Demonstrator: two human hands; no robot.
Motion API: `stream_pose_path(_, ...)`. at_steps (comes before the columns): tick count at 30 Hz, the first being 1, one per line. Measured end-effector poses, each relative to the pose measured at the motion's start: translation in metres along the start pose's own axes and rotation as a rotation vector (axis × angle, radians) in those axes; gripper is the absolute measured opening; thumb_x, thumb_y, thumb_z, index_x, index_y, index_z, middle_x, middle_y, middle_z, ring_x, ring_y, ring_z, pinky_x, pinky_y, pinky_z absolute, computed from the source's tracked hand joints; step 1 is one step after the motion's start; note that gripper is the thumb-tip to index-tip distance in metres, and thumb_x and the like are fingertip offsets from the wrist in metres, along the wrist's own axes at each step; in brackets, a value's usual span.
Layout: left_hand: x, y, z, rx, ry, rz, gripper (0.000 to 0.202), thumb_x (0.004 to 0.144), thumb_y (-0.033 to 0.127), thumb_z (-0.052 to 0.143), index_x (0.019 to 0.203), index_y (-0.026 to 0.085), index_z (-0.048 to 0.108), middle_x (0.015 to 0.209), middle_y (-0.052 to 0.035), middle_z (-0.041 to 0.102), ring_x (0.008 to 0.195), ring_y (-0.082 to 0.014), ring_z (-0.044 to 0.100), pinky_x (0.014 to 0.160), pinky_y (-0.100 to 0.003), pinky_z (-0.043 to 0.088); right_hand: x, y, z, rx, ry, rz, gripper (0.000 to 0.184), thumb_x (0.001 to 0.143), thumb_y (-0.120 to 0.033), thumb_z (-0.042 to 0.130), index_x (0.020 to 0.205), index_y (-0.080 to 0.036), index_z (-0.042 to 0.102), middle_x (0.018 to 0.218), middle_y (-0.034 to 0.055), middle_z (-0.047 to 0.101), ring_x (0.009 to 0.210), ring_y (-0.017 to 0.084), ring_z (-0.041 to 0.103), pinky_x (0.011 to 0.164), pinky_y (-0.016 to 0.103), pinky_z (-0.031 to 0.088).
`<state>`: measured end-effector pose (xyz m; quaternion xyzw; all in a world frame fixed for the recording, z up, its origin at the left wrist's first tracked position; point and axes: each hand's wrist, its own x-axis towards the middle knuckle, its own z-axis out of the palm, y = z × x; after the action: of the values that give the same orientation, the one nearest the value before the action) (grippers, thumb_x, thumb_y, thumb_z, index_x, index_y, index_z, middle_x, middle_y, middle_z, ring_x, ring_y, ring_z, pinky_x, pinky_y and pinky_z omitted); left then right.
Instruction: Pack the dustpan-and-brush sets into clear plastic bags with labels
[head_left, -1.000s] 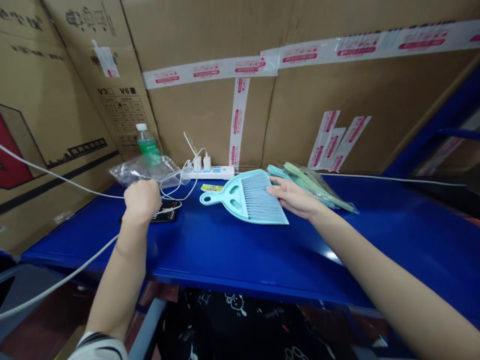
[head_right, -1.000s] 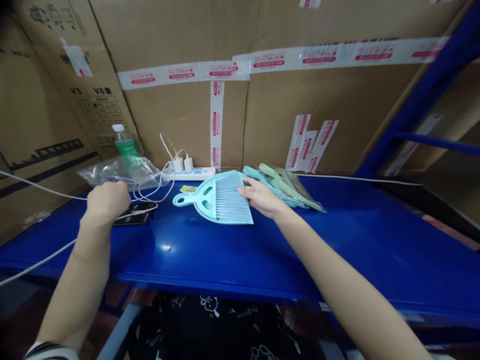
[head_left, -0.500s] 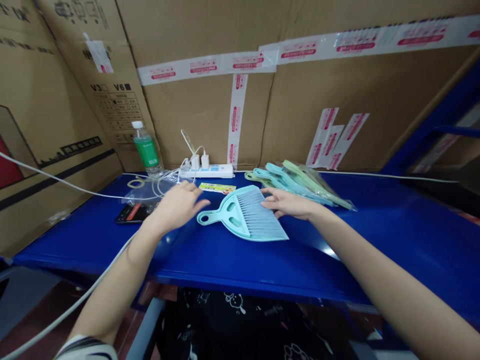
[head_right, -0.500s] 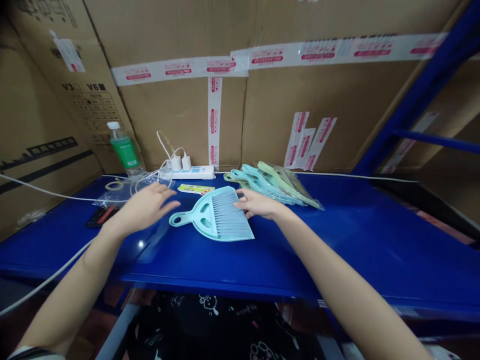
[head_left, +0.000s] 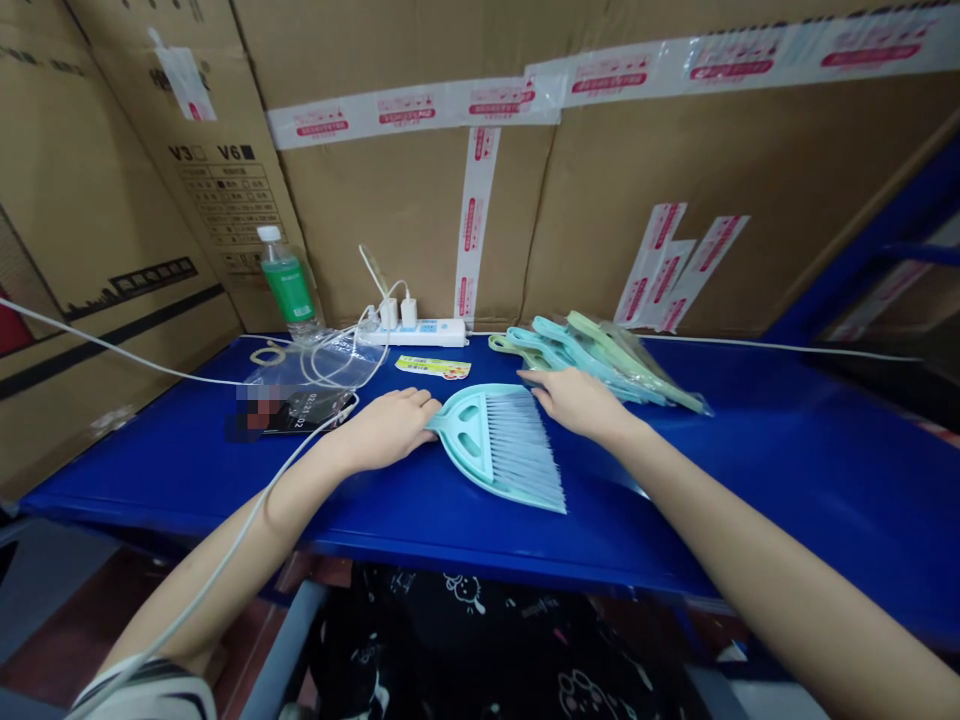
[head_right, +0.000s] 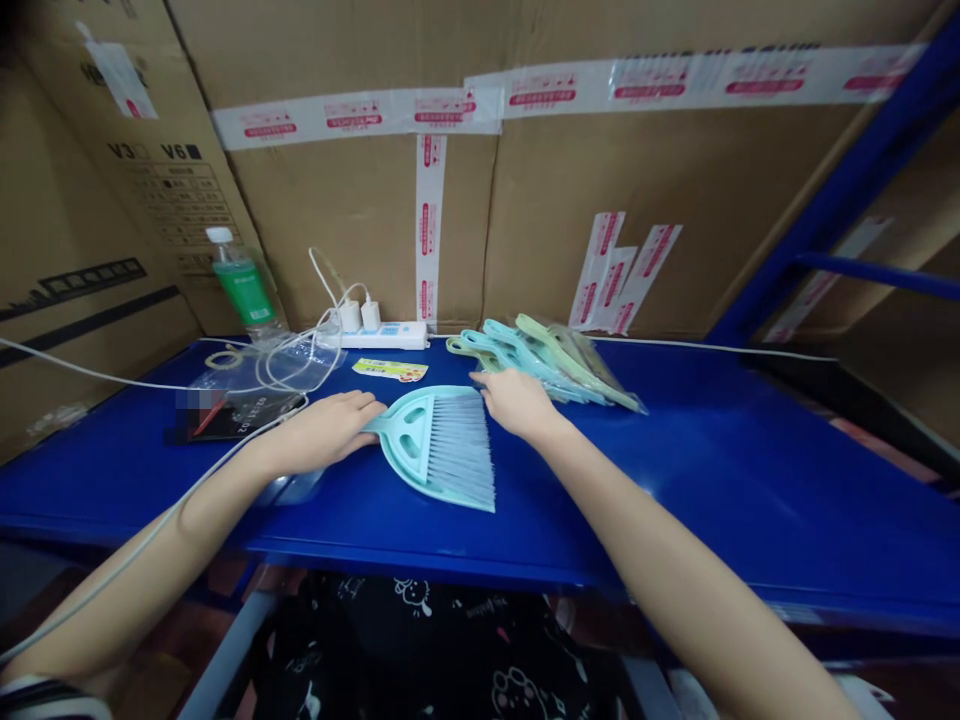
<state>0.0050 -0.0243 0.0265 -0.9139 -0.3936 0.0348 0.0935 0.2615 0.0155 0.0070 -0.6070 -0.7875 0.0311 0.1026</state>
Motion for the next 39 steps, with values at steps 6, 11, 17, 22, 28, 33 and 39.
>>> stream_pose_path(6, 0.001, 0.001, -0.001, -0.009, 0.009, 0.030, 0.019, 0.093, 0.024, 0.054, 0.104, 0.011, 0.060, 0.096, -0.0085, 0.065, 0.089, -0.0218, 0.062, 0.082, -0.033, 0.048, 0.006, 0.009, 0.011, -0.008, 0.034, 0.088, 0.038, 0.087, -0.024, 0.049, 0.119, -0.021, 0.068, 0.103, 0.0188, 0.071, 0.095, 0.038, 0.067, 0.079, 0.049, 0.052)
stream_pose_path(11, 0.000, 0.000, 0.001, -0.041, 0.052, 0.079, 0.018, 0.092, 0.024, 0.054, 0.105, 0.013, 0.060, 0.095, -0.0072, 0.065, 0.088, -0.0204, 0.062, 0.081, -0.032, 0.048, 0.009, 0.011, 0.011, 0.044, -0.002, 0.133, 0.041, 0.087, -0.025, 0.048, 0.124, -0.017, 0.065, 0.111, 0.0226, 0.068, 0.100, 0.042, 0.065, 0.083, 0.054, 0.049)
stream_pose_path(17, -0.001, 0.000, 0.000, -0.084, 0.064, 0.117, 0.019, 0.092, 0.027, 0.055, 0.103, 0.013, 0.061, 0.093, -0.0069, 0.065, 0.086, -0.0199, 0.062, 0.078, -0.030, 0.048, 0.017, 0.029, 0.013, 0.066, 0.013, 0.092, 0.037, 0.086, -0.023, 0.046, 0.116, -0.018, 0.068, 0.107, 0.0153, 0.071, 0.104, 0.033, 0.065, 0.092, 0.046, 0.048)
stream_pose_path(22, -0.003, -0.001, -0.003, -0.149, 0.044, 0.135, 0.025, 0.091, 0.034, 0.058, 0.105, 0.014, 0.061, 0.096, -0.0068, 0.067, 0.087, -0.0202, 0.065, 0.076, -0.029, 0.048, 0.009, 0.020, 0.003, 0.079, 0.025, 0.042, 0.031, 0.085, -0.020, 0.045, 0.103, -0.019, 0.070, 0.092, 0.0139, 0.072, 0.094, 0.030, 0.066, 0.087, 0.044, 0.049)
stream_pose_path(28, -0.004, -0.003, -0.003, -0.150, 0.092, 0.084, 0.030, 0.093, 0.042, 0.052, 0.104, 0.016, 0.061, 0.099, -0.0060, 0.069, 0.087, -0.0208, 0.067, 0.073, -0.030, 0.049, -0.026, -0.036, -0.020, 0.346, -0.114, -0.425, 0.031, 0.093, -0.038, 0.041, 0.079, -0.020, 0.062, 0.061, 0.0000, 0.058, 0.057, 0.015, 0.051, 0.059, 0.028, 0.041)
stream_pose_path(33, -0.002, -0.009, 0.001, -0.055, 0.160, -0.006, 0.030, 0.094, 0.039, 0.051, 0.103, 0.013, 0.062, 0.095, -0.0079, 0.070, 0.085, -0.0227, 0.068, 0.073, -0.033, 0.051, -0.035, -0.056, -0.014, 0.412, -0.227, -0.547, 0.023, 0.087, -0.038, 0.054, 0.073, -0.019, 0.057, 0.065, -0.0020, 0.052, 0.059, 0.012, 0.044, 0.056, 0.026, 0.032)
stream_pose_path(39, 0.001, -0.008, 0.001, -0.028, 0.179, -0.010, 0.033, 0.094, 0.042, 0.051, 0.105, 0.013, 0.064, 0.094, -0.0082, 0.070, 0.085, -0.0229, 0.068, 0.073, -0.033, 0.053, -0.031, -0.059, -0.006, 0.361, -0.145, -0.480, 0.025, 0.079, -0.035, 0.066, 0.068, -0.020, 0.050, 0.068, -0.0018, 0.054, 0.065, 0.014, 0.046, 0.061, 0.026, 0.030)
